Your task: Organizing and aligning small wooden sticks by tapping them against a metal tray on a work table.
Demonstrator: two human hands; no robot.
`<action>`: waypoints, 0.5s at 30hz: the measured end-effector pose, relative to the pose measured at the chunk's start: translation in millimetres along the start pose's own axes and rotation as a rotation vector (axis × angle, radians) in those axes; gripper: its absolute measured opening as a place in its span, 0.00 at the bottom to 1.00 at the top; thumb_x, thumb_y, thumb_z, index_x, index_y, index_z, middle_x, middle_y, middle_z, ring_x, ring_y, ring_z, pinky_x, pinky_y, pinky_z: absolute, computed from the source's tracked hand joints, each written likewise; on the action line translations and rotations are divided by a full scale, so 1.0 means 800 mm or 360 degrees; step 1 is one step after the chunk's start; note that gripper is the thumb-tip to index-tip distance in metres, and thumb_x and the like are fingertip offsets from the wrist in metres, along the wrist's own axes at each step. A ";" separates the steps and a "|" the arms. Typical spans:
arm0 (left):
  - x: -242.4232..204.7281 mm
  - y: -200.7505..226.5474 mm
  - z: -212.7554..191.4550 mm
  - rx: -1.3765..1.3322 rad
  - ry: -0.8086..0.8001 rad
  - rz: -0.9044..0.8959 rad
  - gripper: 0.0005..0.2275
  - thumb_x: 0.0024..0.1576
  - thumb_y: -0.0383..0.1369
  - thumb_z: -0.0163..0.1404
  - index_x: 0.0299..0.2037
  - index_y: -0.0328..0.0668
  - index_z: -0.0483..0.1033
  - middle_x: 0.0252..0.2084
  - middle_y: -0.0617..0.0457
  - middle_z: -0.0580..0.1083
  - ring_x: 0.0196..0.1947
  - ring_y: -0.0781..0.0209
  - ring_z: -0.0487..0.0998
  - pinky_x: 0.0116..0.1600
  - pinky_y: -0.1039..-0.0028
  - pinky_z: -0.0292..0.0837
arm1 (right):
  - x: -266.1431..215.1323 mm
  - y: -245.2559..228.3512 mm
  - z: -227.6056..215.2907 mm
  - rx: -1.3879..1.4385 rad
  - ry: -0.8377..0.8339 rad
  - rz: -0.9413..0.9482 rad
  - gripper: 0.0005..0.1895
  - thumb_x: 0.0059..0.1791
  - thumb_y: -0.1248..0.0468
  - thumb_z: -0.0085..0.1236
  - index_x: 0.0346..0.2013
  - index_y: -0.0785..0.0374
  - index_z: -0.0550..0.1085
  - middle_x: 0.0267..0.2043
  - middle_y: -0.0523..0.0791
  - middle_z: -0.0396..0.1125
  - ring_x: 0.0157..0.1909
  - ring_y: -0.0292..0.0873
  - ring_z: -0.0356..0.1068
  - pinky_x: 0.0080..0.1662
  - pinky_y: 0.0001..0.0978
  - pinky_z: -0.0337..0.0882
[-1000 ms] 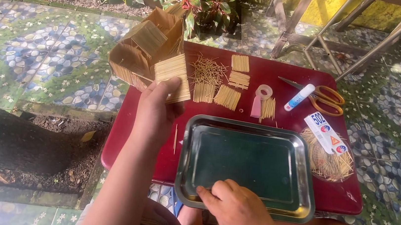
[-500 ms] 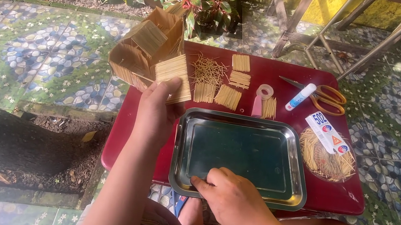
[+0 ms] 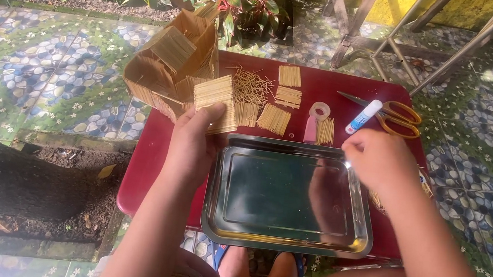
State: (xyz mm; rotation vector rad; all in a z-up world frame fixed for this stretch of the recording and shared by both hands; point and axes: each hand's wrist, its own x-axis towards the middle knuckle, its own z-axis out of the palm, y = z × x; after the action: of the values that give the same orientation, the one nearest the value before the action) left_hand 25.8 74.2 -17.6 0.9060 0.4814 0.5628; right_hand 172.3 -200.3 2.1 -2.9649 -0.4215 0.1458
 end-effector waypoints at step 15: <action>-0.019 0.017 0.008 0.0021 0.0010 -0.0060 0.07 0.57 0.31 0.59 0.35 0.36 0.76 0.25 0.54 0.68 0.22 0.64 0.71 0.27 0.75 0.70 | 0.024 -0.030 -0.040 -0.0032 -0.0430 0.0048 0.15 0.43 0.52 0.67 0.42 0.50 0.88 0.44 0.43 0.83 0.58 0.47 0.78 0.56 0.40 0.77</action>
State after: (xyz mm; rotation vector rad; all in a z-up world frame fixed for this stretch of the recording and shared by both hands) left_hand 14.3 67.6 -0.4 0.9060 0.5075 0.5287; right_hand 187.6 -176.0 36.1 -2.9804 -0.4109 0.5528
